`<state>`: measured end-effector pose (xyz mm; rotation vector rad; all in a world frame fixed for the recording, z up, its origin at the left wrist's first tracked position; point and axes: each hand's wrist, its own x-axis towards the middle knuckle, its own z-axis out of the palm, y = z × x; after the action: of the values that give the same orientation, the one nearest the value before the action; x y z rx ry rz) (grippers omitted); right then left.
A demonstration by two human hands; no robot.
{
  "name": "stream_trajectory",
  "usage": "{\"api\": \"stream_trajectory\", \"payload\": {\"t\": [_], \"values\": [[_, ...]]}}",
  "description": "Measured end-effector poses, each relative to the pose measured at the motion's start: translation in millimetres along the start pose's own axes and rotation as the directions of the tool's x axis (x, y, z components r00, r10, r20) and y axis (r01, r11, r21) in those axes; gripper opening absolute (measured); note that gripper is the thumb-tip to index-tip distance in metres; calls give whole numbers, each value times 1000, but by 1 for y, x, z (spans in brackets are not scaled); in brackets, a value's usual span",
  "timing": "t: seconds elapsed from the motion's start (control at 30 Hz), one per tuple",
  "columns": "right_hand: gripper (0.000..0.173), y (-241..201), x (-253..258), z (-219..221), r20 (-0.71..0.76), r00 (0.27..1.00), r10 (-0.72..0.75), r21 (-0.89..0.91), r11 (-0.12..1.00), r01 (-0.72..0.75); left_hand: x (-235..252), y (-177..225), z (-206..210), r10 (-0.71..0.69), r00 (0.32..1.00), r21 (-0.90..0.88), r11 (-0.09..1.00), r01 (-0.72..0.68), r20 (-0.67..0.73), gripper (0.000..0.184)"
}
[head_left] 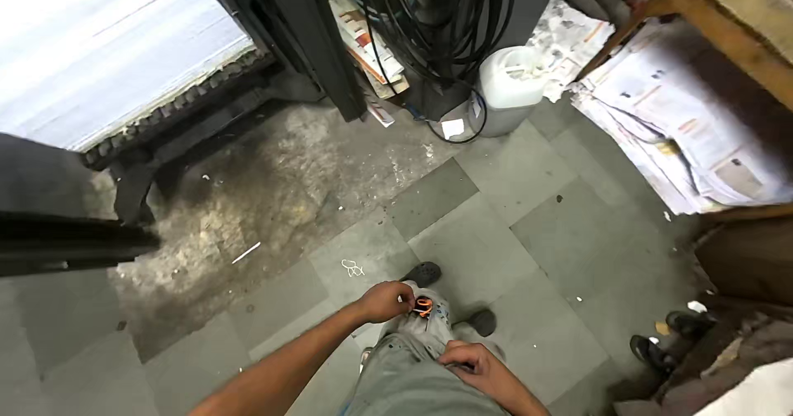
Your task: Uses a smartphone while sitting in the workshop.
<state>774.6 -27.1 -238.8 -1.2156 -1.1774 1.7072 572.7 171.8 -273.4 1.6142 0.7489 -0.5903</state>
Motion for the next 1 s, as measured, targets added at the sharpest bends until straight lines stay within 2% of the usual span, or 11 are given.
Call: {"api": "stream_trajectory", "payload": {"t": [0.03,0.13,0.2,0.27,0.37,0.5,0.6,0.7,0.87,0.93,1.0], "values": [[18,-2,-5,-18,74,997,-37,17,999,35,1,6,11,-10,997,-18,1000,9,-70,29],[20,2,-23,-69,284,959,-9,52,999,-6,3,22,68,-87,951,-77,995,67,-297,30],[36,17,-28,-99,391,920,-9,48,999,-11,12,32,106,-74,914,-60,997,55,-399,28],[45,29,-50,-120,476,879,25,-13,1000,-21,22,50,158,-54,899,-17,999,52,-435,27],[44,28,-82,-149,590,804,70,-99,995,-14,33,88,224,-192,858,-43,980,195,-476,31],[35,39,-128,-178,680,718,145,-166,985,-42,46,128,319,-439,707,-236,897,373,-554,40],[36,51,-146,-184,744,638,200,-244,970,-19,52,143,380,-568,630,-374,823,427,-530,42],[37,61,-163,-175,810,521,270,-316,949,0,64,150,450,-596,558,-474,801,365,-578,40],[36,92,-216,-151,858,343,382,-410,912,9,92,163,585,-680,364,-711,700,67,-636,34],[35,106,-248,-145,865,313,392,-412,911,-1,96,171,627,-689,328,-729,685,3,-646,33],[34,120,-280,-144,862,313,399,-418,909,-9,98,178,663,-642,297,-675,738,-10,-707,31]]}}
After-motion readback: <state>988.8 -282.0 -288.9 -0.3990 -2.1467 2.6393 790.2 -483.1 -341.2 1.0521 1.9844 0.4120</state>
